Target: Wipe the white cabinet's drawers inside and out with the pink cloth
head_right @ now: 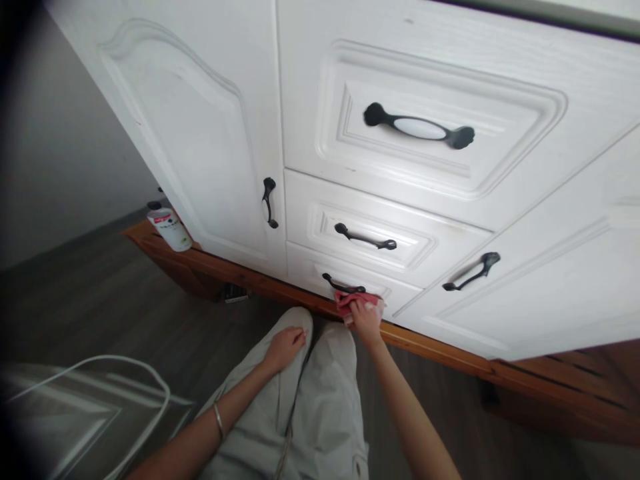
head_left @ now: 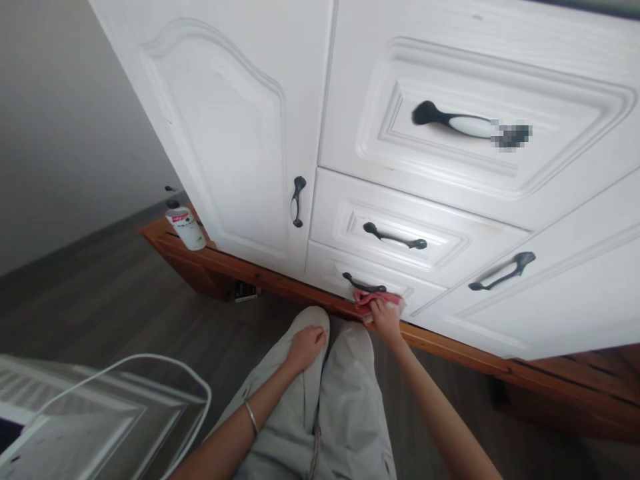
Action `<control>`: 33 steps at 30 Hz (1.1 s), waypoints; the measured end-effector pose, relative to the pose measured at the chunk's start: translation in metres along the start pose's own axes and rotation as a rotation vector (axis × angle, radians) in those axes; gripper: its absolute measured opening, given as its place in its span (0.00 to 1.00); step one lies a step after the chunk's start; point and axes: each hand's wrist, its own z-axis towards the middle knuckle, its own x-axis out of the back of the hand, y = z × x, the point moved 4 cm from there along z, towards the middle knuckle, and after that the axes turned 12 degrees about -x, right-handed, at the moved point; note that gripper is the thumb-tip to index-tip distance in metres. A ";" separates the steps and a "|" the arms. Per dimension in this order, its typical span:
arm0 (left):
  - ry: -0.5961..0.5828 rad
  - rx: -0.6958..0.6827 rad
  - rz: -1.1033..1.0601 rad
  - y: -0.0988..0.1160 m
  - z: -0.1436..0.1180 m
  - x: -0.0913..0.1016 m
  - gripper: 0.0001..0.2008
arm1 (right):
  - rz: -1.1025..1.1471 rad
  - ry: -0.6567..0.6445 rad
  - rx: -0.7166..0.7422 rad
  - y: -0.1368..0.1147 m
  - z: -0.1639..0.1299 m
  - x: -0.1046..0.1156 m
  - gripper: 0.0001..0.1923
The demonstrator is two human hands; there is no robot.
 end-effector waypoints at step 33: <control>-0.035 -0.007 -0.039 0.009 0.000 0.000 0.16 | 2.375 0.000 -1.185 -0.091 -0.123 0.009 0.22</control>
